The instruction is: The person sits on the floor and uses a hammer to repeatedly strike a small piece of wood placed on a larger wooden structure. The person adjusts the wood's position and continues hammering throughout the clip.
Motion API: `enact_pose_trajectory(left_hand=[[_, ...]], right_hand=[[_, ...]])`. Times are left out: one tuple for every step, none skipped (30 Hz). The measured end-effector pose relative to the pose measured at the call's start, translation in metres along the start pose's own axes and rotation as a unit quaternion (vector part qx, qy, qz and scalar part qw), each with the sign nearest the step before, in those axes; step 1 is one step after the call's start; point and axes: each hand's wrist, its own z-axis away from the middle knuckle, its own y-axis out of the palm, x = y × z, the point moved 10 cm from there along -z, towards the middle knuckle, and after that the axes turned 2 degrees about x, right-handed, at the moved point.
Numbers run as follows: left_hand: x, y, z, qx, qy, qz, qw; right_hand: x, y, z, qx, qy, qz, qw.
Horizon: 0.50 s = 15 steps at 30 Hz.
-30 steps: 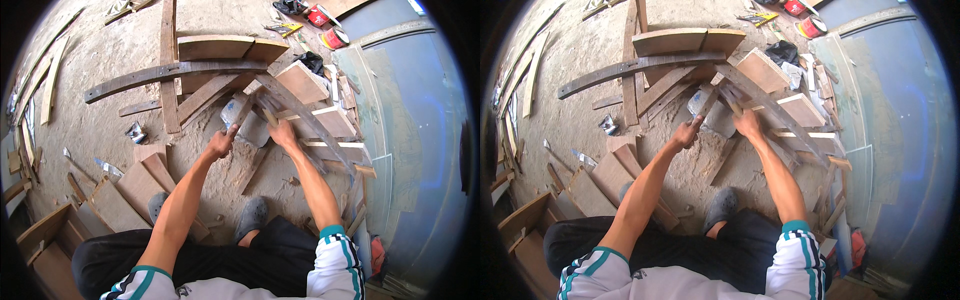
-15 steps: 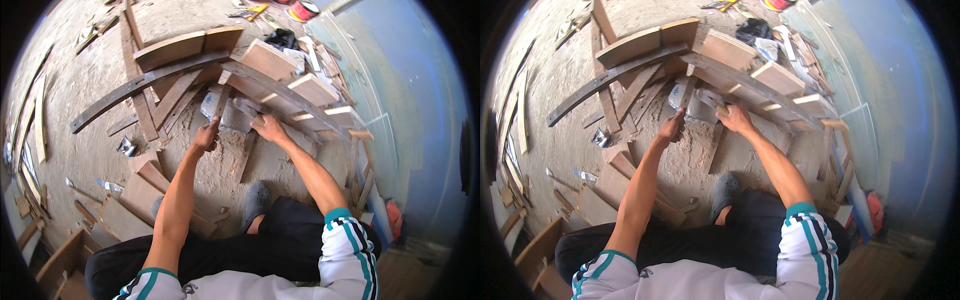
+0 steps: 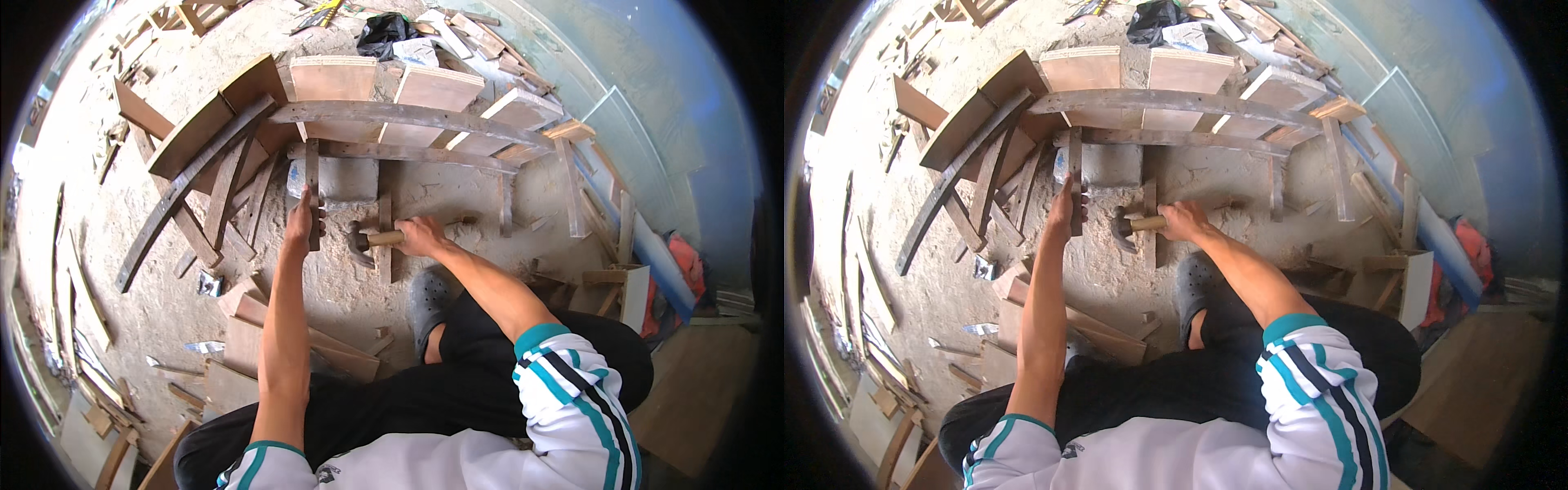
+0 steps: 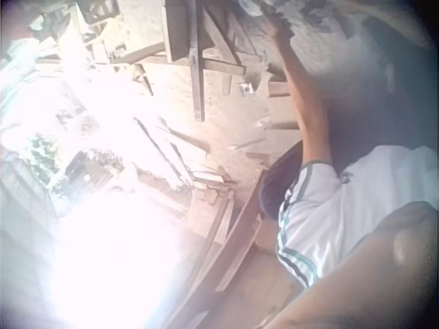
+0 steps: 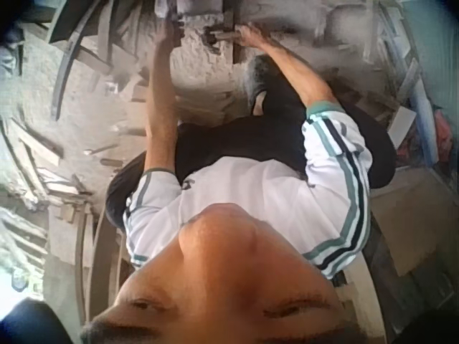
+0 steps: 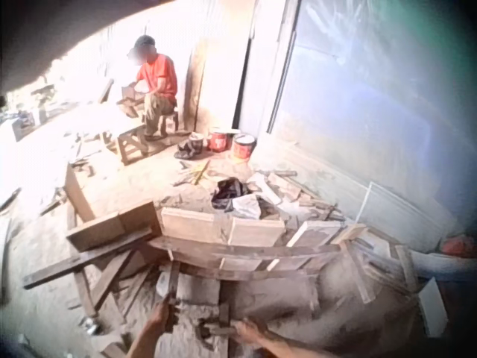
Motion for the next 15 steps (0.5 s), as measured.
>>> enact_pose_trajectory(left_hand=[[0.001, 0.0, 0.001, -0.012, 0.001, -0.005, 1.0], [0.001, 0.0, 0.002, -0.013, 0.0, -0.009, 1.0], [0.0, -0.003, 0.002, -0.018, 0.002, -0.012, 1.0], [0.0, -0.006, 0.002, -0.023, 0.004, -0.013, 1.0], [0.001, -0.008, 0.001, -0.033, -0.001, -0.01, 0.999], [0.001, -0.011, 0.001, -0.045, 0.004, -0.019, 0.999], [0.001, -0.01, 0.0, -0.054, 0.009, -0.025, 0.998], [0.0, -0.01, 0.0, -0.063, 0.014, -0.032, 0.997], [0.001, -0.011, -0.001, -0.07, 0.01, -0.027, 0.997], [0.001, -0.004, 0.0, -0.069, 0.006, -0.024, 0.997], [0.001, 0.002, 0.001, -0.068, 0.002, -0.021, 0.997], [0.001, 0.004, 0.002, -0.07, -0.003, -0.019, 0.997], [-0.001, -0.016, 0.005, -0.088, -0.007, -0.016, 0.996], [-0.002, -0.015, 0.006, -0.088, -0.005, -0.011, 0.996], [-0.003, -0.011, 0.007, -0.086, -0.004, -0.007, 0.996]], right_hand=[[0.001, 0.002, 0.0, 0.001, -0.007, -0.004, 1.0], [0.003, 0.004, -0.001, 0.003, -0.015, -0.008, 1.0], [0.006, 0.004, -0.005, 0.003, -0.027, -0.011, 1.0], [0.008, 0.005, -0.007, 0.011, -0.038, -0.015, 0.999], [0.01, 0.007, -0.007, 0.018, -0.05, -0.019, 0.998], [0.013, 0.011, -0.007, 0.026, -0.061, -0.024, 0.998], [0.011, 0.017, -0.004, 0.019, -0.068, -0.039, 0.997], [0.012, 0.025, 0.001, 0.011, -0.075, -0.055, 0.996], [0.012, 0.033, 0.003, 0.003, -0.082, -0.07, 0.994], [0.01, 0.045, 0.005, 0.025, -0.075, -0.072, 0.994], [0.008, 0.057, 0.006, 0.047, -0.067, -0.073, 0.994], [0.009, 0.066, 0.005, 0.069, -0.063, -0.076, 0.993], [0.041, 0.049, 0.002, 0.127, -0.071, -0.072, 0.987], [0.053, 0.039, 0.003, 0.131, -0.095, -0.061, 0.985], [0.06, 0.034, 0.005, 0.135, -0.116, -0.05, 0.983]])
